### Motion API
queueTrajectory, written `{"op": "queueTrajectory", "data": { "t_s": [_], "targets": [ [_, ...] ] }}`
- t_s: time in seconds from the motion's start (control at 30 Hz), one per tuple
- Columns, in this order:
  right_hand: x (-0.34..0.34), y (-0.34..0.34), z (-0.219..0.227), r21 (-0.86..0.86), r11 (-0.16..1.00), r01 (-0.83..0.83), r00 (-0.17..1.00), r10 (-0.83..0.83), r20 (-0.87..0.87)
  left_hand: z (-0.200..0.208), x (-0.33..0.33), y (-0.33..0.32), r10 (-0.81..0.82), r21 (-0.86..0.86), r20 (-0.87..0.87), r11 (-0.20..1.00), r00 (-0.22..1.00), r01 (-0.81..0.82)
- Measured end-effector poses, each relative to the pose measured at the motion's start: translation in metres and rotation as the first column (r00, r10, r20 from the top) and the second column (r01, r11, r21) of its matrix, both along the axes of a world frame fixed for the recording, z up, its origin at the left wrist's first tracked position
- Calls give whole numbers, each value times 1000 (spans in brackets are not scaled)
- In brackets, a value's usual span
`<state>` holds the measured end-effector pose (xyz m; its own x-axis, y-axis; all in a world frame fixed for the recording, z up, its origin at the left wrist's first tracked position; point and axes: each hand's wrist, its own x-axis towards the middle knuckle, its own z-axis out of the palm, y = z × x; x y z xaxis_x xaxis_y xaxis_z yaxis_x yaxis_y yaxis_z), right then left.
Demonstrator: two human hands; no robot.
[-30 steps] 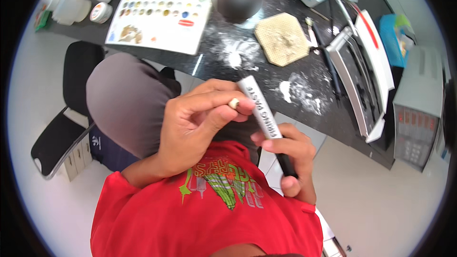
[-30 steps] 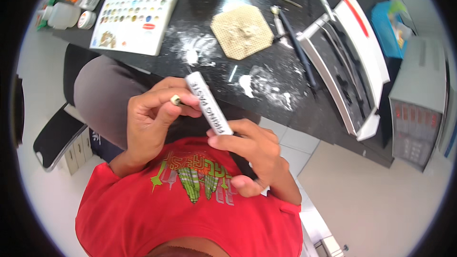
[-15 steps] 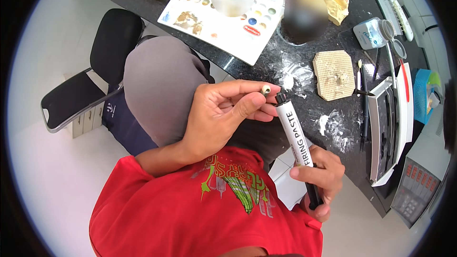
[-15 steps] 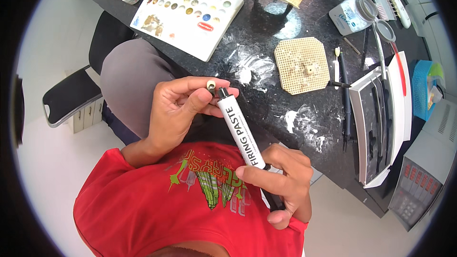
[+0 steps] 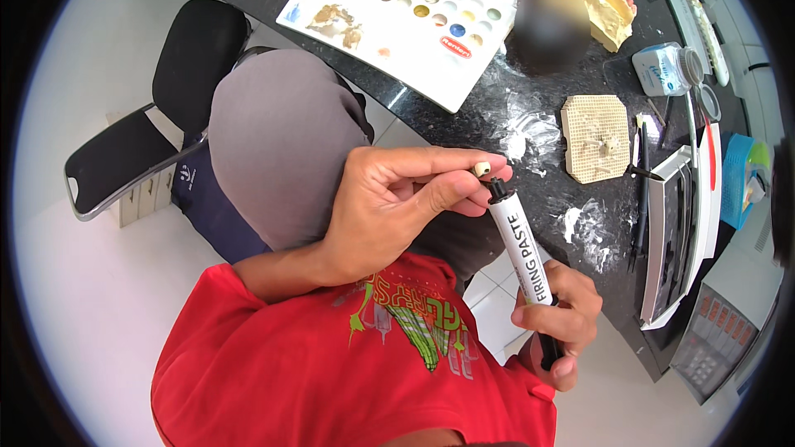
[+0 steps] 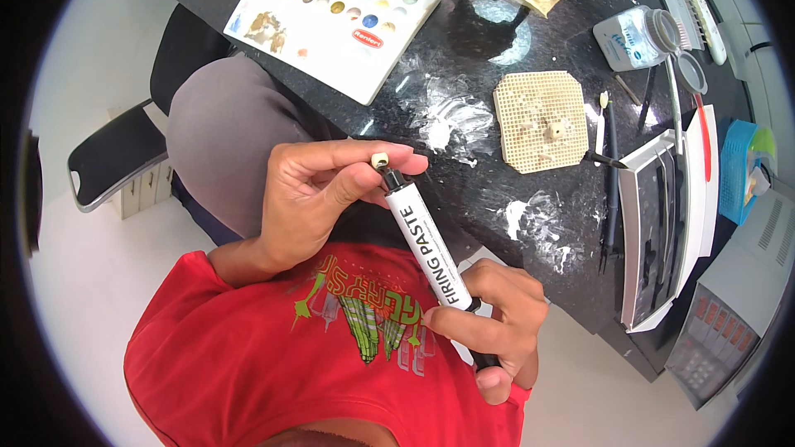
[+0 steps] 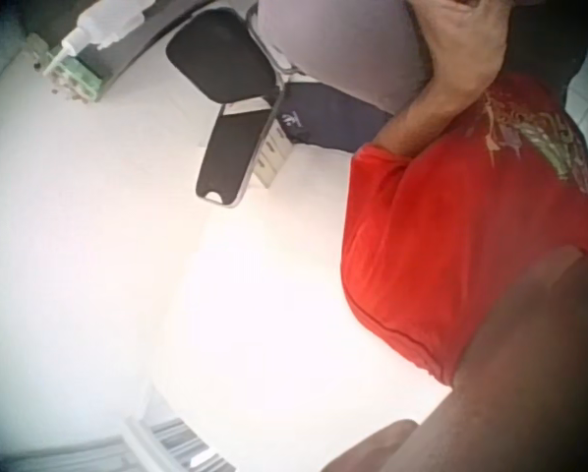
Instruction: The person applies paste from a tube to a dental crown using a brush, dips the brush into various pigments on a palette, and paints the crown before carrying it to a separate workstation.
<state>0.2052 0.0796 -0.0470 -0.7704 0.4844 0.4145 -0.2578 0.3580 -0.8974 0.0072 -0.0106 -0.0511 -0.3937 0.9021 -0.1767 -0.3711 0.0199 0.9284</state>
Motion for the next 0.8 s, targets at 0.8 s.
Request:
{"op": "queueTrajectory", "data": {
  "t_s": [0.8],
  "targets": [
    [-5, -5, 4, 11, 997, 71, 996, -71, 47, -5, -1, -1, -30, 56, 3, 998, 1000, 30]
  ]
}}
